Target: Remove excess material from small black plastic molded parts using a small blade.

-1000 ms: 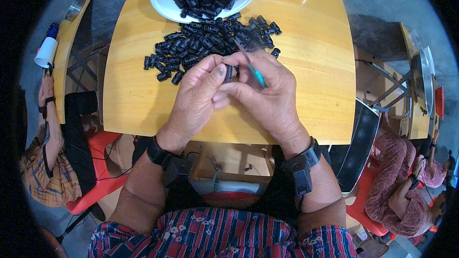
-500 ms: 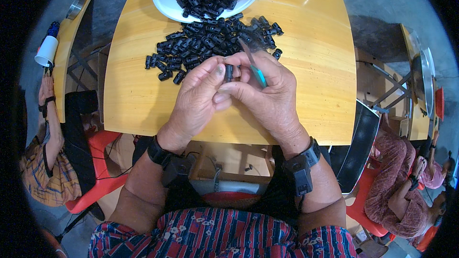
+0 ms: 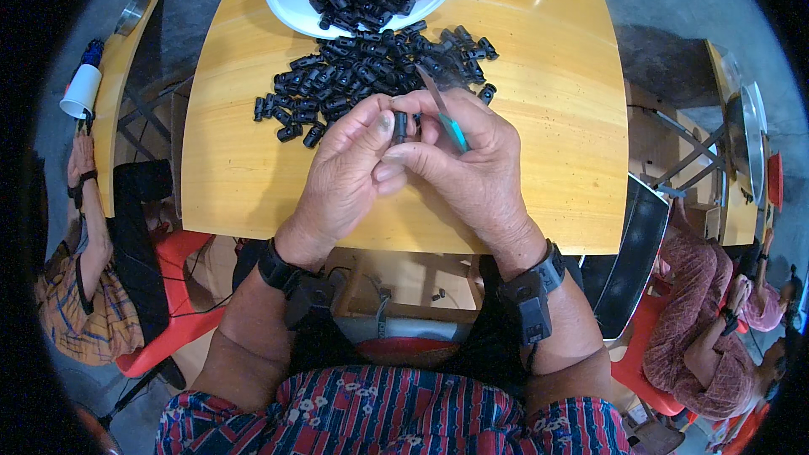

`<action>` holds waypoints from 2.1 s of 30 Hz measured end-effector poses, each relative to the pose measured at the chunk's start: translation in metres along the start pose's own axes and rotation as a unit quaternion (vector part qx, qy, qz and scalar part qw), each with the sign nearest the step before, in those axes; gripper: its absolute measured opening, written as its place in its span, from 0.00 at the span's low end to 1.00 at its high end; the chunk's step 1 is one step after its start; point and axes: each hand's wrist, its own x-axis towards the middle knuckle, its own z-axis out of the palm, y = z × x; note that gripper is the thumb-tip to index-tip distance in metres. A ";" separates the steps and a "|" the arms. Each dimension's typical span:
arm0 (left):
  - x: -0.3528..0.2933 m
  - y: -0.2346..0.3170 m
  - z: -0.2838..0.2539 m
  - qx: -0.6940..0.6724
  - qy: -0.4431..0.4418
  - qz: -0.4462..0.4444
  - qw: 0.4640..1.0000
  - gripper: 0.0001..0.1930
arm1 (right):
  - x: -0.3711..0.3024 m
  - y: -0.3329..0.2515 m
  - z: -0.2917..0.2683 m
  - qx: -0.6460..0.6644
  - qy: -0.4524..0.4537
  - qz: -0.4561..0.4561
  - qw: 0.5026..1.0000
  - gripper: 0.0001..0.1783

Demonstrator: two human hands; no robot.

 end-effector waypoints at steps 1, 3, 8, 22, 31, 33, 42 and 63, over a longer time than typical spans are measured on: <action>0.000 0.000 0.000 0.000 0.000 0.000 1.000 0.10 | 0.000 -0.001 -0.001 -0.021 -0.001 -0.005 1.000 0.22; 0.000 -0.002 -0.001 -0.017 0.010 -0.001 1.000 0.08 | 0.000 -0.001 -0.001 -0.042 -0.003 -0.010 0.999 0.23; -0.001 -0.002 -0.002 -0.036 0.008 -0.004 0.999 0.08 | 0.000 -0.001 -0.001 -0.113 0.013 -0.098 0.989 0.23; 0.000 -0.004 -0.005 -0.059 0.017 0.000 0.998 0.06 | -0.003 -0.002 0.004 -0.039 0.070 -0.059 0.995 0.18; 0.001 -0.002 -0.002 -0.038 0.036 0.003 0.999 0.07 | 0.003 0.001 -0.001 -0.039 -0.010 -0.061 0.997 0.20; 0.001 -0.001 -0.001 -0.029 0.019 0.007 0.999 0.07 | 0.003 0.000 -0.002 -0.003 -0.018 -0.030 0.999 0.18; -0.001 0.004 0.000 -0.039 0.014 -0.026 0.999 0.11 | 0.001 -0.004 -0.004 0.062 -0.013 0.025 0.998 0.11; -0.002 0.008 0.002 -0.054 0.009 -0.049 0.997 0.08 | 0.000 -0.008 -0.001 0.098 0.032 0.059 0.993 0.14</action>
